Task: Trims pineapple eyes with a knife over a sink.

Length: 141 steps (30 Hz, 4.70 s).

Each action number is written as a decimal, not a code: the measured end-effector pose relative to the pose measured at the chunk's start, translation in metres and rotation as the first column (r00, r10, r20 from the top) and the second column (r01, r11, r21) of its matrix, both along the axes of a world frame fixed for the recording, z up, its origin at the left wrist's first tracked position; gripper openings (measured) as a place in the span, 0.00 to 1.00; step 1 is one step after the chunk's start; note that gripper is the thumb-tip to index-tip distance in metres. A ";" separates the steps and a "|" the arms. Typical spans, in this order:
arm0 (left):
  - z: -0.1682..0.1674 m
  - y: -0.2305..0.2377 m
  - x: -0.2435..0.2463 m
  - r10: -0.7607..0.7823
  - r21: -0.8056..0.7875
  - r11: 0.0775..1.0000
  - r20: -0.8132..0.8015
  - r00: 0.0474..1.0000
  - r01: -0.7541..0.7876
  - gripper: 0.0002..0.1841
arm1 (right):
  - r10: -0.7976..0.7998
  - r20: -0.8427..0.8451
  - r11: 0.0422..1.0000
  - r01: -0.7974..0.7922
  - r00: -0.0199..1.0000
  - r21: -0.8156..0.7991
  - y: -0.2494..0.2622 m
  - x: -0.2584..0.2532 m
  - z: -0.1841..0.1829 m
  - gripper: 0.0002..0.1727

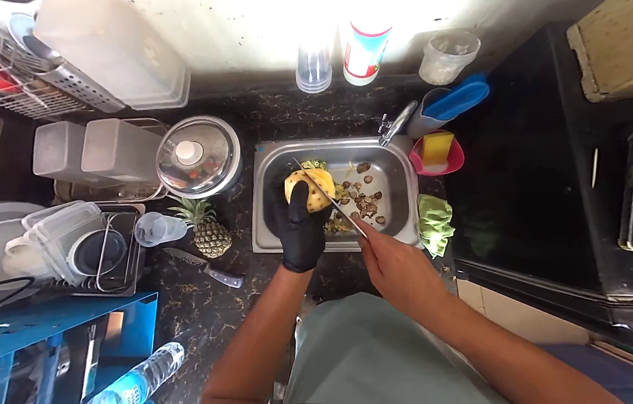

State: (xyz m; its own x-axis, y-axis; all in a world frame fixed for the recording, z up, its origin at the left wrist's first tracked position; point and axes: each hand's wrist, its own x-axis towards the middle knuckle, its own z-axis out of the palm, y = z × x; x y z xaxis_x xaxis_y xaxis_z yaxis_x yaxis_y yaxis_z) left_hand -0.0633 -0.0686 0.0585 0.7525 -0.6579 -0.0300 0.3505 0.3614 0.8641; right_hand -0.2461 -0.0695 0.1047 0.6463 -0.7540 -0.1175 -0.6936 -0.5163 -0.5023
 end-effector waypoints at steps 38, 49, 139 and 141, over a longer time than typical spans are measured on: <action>-0.002 0.025 0.055 -0.547 -0.170 0.826 -0.013 0.837 0.537 0.27 | 0.031 0.225 0.883 -0.132 0.974 0.450 0.009 -0.038 0.027 0.23; 0.004 0.021 0.058 -0.458 -0.066 0.887 0.016 0.889 0.458 0.28 | 0.031 0.224 0.992 -0.058 0.974 0.112 0.011 -0.036 0.020 0.24; 0.019 0.032 0.051 -0.451 -0.020 0.884 -0.293 0.843 0.467 0.32 | -0.016 0.072 0.994 0.008 0.997 0.111 -0.008 -0.050 -0.008 0.25; 0.008 0.037 0.054 -0.486 -0.045 0.869 -0.255 0.836 0.492 0.30 | 0.016 0.103 0.996 -0.025 0.994 0.086 -0.002 -0.046 0.000 0.24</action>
